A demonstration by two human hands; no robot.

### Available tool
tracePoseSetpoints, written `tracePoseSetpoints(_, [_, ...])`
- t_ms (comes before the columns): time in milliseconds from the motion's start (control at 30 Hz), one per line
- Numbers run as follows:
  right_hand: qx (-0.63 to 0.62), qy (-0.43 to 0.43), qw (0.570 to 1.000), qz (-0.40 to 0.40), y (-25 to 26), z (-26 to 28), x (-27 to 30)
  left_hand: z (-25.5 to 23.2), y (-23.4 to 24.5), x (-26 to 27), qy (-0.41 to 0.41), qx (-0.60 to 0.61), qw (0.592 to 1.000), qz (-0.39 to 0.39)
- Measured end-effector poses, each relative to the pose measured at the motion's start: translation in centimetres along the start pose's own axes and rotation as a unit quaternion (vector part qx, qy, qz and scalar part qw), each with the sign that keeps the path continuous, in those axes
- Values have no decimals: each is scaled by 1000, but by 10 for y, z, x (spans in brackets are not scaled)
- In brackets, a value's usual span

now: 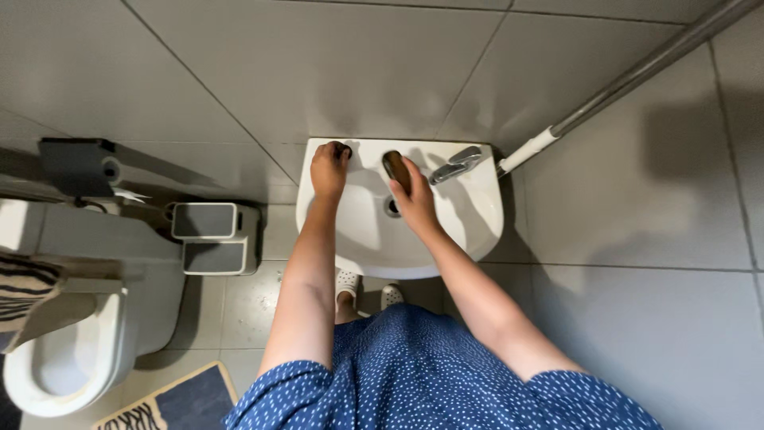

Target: The person scrubs a white bathroom sink with a sponge, rinses it under running water, and wipes the basin and faucet with a cloth. They repeat the scrubbing and rinsing cycle several times, handling the sponge and cloth throughout.

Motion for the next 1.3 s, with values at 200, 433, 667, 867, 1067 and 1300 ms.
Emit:
tracePoseSetpoints(200, [225,0,974,3,-69,-18,-47,9,23,4,-30,1,998,53])
tracePoseSetpoints(433, [235,-171,931,-223,-32,-83,-2,-2,29,11,-45,8,997,67])
tracePoseSetpoints(667, [269,-162,910,-271,-32,-73,-1,-40,57,20,-186,-41,980,63])
tracePoseSetpoints(867, [388,-141,902,-131,3,-62,18,-86,29,21,-304,-38,944,123])
tracePoseSetpoints(1067, [320,-179,916,-160,64,-73,72,-124,-25,32,-322,-2,919,228])
tracePoseSetpoints(1300, [203,-284,924,-153,88,-128,57,-157,-102,52,-261,-1,926,273])
Point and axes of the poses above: each hand's wrist, its own x-axis away from the middle knuckle, its own y-axis out of the back of the hand, z = x × y, the point moved 7 cm from there along -x, towards the middle knuckle, and after that the axes turned 13 degrees about z, right-handed, at the moved point
